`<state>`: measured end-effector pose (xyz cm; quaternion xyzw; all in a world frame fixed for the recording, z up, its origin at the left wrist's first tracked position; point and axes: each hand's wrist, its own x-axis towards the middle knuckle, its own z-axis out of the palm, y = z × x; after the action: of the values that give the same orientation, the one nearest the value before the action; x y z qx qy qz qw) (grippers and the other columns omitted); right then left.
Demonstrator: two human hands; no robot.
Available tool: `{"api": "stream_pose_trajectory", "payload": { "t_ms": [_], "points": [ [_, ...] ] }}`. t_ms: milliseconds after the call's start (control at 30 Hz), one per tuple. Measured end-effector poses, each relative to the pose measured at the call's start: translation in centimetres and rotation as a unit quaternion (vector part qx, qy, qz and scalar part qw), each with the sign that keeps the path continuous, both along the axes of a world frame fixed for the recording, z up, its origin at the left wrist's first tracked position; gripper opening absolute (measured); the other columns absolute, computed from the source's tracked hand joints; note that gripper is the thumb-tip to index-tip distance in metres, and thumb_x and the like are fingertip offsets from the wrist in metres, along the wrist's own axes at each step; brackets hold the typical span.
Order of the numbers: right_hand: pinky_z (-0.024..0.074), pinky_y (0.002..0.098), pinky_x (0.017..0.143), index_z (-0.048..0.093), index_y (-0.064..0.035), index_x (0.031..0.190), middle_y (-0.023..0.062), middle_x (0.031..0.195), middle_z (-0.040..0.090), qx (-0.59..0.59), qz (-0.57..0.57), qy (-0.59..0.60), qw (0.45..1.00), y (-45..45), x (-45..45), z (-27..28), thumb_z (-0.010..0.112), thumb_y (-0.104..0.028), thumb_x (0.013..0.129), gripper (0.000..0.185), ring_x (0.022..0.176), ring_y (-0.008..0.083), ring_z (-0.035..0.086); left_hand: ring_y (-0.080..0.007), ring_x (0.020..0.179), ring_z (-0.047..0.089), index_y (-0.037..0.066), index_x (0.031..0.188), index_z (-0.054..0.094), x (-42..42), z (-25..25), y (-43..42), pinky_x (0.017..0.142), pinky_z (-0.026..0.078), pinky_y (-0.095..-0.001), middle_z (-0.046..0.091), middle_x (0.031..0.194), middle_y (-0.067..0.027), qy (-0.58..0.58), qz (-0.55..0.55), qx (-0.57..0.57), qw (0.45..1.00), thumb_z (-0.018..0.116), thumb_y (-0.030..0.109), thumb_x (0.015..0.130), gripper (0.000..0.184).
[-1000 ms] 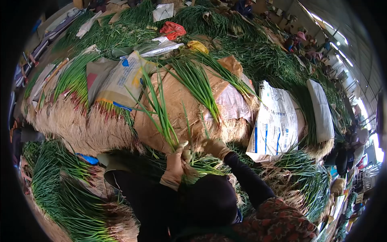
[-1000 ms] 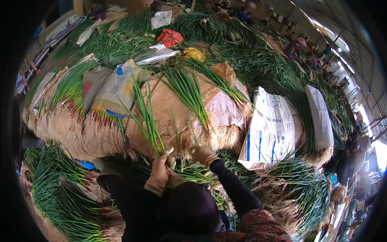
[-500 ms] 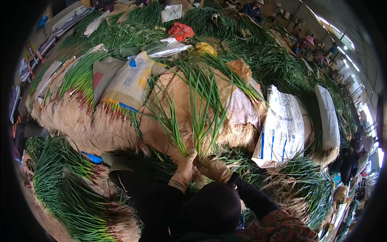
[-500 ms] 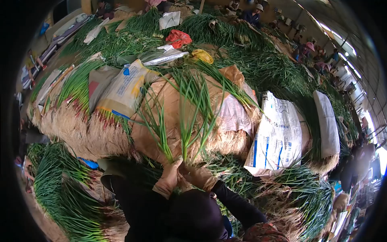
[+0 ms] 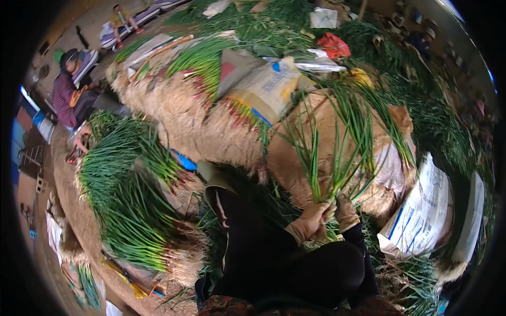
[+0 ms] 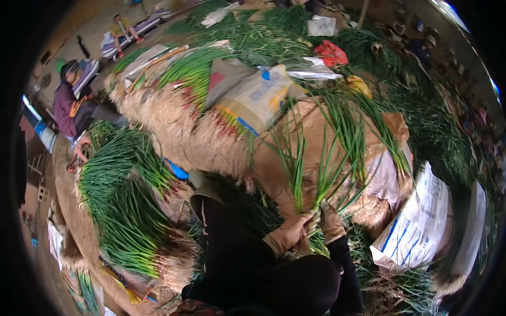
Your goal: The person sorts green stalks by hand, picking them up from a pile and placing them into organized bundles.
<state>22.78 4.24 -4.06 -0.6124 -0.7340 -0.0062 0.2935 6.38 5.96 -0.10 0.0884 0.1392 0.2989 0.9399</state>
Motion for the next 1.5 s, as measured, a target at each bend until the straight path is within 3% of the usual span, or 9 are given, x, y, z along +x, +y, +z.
{"api": "stream_pose_trajectory", "payload": {
  "t_ms": [100,267,467,533,700,900,1300,1433,1500],
  "points": [
    [0.0459,0.0318,0.064,0.057,-0.0078,0.095,0.0055,0.081,0.06,-0.254,0.107,0.321,0.906,-1.5,5.6,-13.7,0.051,-0.022,0.085,0.019,0.069,0.0212,0.057,-0.0075,0.056,0.039,0.004,0.092,0.05,0.3,0.7,-0.2,0.049,0.034,-0.0218,0.047,0.07,0.0,0.019,0.027,-0.008,0.999,0.04,0.019,0.095,0.019],
    [0.0446,0.0277,0.055,0.057,-0.0065,0.098,0.0029,0.075,0.058,-0.244,-0.032,0.477,0.844,-3.5,-1.9,-1.4,0.049,-0.022,0.089,0.02,0.065,0.0132,0.056,-0.0101,0.056,0.043,0.003,0.088,0.049,-1.3,3.7,0.3,0.05,0.038,-0.0228,0.047,0.068,-0.0013,-0.031,0.007,0.054,0.998,0.041,0.027,0.095,0.026],
    [0.0446,0.0237,0.051,0.054,-0.0044,0.111,0.002,0.077,0.058,-0.4,0.111,0.756,0.506,-0.8,0.1,6.8,0.048,-0.025,0.092,0.028,0.062,0.0071,0.054,-0.0103,0.058,0.047,0.001,0.096,0.053,-1.1,4.9,0.1,0.049,0.041,-0.0242,0.054,0.077,-0.0027,-0.143,-0.024,0.014,0.989,0.045,0.027,0.094,0.027],
    [0.0456,0.0251,0.061,0.055,-0.0018,0.111,0.0008,0.082,0.061,-0.289,-0.013,0.571,0.769,0.0,1.3,2.9,0.057,-0.017,0.088,0.028,0.066,0.0098,0.054,-0.0099,0.058,0.048,0.001,0.092,0.055,-1.9,4.3,0.2,0.048,0.041,-0.0239,0.054,0.074,-0.003,0.077,-0.049,0.064,0.994,0.048,0.028,0.093,0.027],
    [0.042,0.0226,0.062,0.062,-0.003,0.093,0.0,0.078,0.059,-0.19,-0.03,0.496,0.847,-0.2,-0.7,2.3,0.058,-0.016,0.088,0.014,0.067,0.0078,0.05,-0.0081,0.053,0.047,0.005,0.078,0.056,-1.2,1.2,-0.3,0.046,0.04,-0.0222,0.053,0.062,-0.0025,0.161,-0.043,0.033,0.985,0.046,0.031,0.092,0.031],
    [0.0317,0.0214,0.047,0.06,-0.0096,0.081,-0.0067,0.061,0.049,-0.143,-0.186,0.538,0.81,0.5,4.7,-1.7,0.053,-0.029,0.091,0.023,0.051,0.0045,0.04,-0.0077,0.048,0.043,0.006,0.081,0.055,-0.8,2.0,0.0,0.043,0.036,-0.0226,0.048,0.059,-0.0001,0.06,-0.009,0.071,0.996,0.041,0.029,0.095,0.03],
    [0.0384,0.0205,0.048,0.06,-0.0029,0.102,-0.003,0.066,0.053,-0.272,0.078,0.444,0.85,8.5,-14.2,22.7,0.055,-0.018,0.088,0.021,0.055,0.0046,0.048,-0.0157,0.058,0.05,-0.001,0.094,0.058,-2.6,-0.9,0.3,0.054,0.041,-0.0304,0.055,0.069,-0.0068,0.359,0.077,0.253,0.895,0.039,0.034,0.093,0.04],
    [0.0452,0.0238,0.076,0.028,-0.0063,0.137,0.0053,0.119,0.048,-0.247,0.29,0.361,0.851,14.6,-17.0,27.0,0.057,-0.019,0.089,0.057,0.093,0.0112,0.052,-0.0161,0.075,0.057,-0.002,0.104,0.056,-4.3,0.0,0.6,0.067,0.046,-0.0281,0.06,0.086,-0.0076,0.332,0.143,0.405,0.84,0.041,0.02,0.091,0.029],
    [0.0439,0.0223,0.075,0.033,-0.0044,0.134,0.0069,0.119,0.049,-0.172,0.366,0.401,0.822,15.9,-14.4,27.4,0.055,-0.023,0.09,0.053,0.09,0.0093,0.052,-0.0143,0.07,0.056,-0.002,0.103,0.058,-3.6,1.0,1.0,0.058,0.046,-0.0246,0.061,0.087,-0.0085,0.217,0.146,0.124,0.957,0.043,0.012,0.089,0.025]
  ]
}}
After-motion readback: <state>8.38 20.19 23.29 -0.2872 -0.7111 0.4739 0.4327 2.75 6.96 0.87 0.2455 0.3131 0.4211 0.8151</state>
